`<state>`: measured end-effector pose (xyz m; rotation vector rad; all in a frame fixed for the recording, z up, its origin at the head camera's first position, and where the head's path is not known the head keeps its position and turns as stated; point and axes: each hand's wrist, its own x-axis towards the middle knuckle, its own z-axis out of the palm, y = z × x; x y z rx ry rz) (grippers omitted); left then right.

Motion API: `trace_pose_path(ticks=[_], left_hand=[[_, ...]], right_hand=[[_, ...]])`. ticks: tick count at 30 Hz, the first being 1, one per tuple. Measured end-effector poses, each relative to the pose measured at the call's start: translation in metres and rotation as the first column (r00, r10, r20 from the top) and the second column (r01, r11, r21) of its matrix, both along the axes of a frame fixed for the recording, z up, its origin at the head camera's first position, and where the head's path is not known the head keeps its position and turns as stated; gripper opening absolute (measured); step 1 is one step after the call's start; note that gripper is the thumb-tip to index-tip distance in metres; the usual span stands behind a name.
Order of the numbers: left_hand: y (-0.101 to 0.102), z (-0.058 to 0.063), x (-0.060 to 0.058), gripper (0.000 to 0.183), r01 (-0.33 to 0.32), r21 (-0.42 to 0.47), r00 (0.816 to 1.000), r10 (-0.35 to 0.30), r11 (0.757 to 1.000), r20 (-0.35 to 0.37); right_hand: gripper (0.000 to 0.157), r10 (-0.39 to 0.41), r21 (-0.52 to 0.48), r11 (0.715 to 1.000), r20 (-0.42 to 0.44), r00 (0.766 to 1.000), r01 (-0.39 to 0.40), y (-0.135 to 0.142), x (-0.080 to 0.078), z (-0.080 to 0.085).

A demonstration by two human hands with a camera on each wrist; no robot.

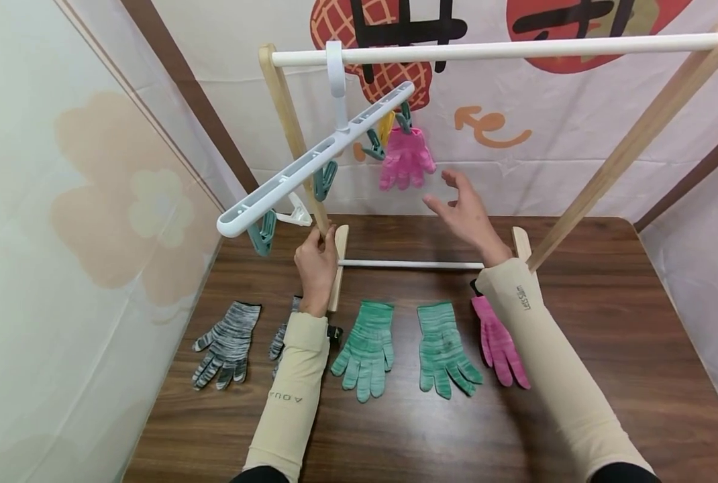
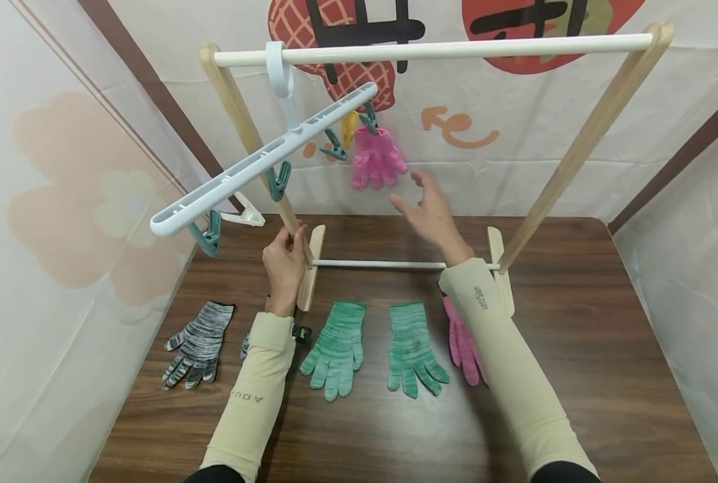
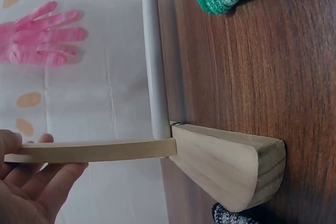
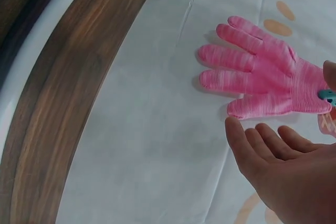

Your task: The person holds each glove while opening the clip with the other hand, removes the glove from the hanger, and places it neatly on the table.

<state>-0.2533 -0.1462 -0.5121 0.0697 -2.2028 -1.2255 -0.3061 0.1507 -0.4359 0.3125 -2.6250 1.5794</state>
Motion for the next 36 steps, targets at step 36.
trace_pose_path(ticks=[36], left_hand=[[0.012,0.001,0.003,0.025,0.006,0.02,1.0,-0.007,1.0,0.023]], right_hand=[[0.052,-0.04,-0.151,0.988,-0.022,0.999,0.036,-0.021,-0.027,0.021]])
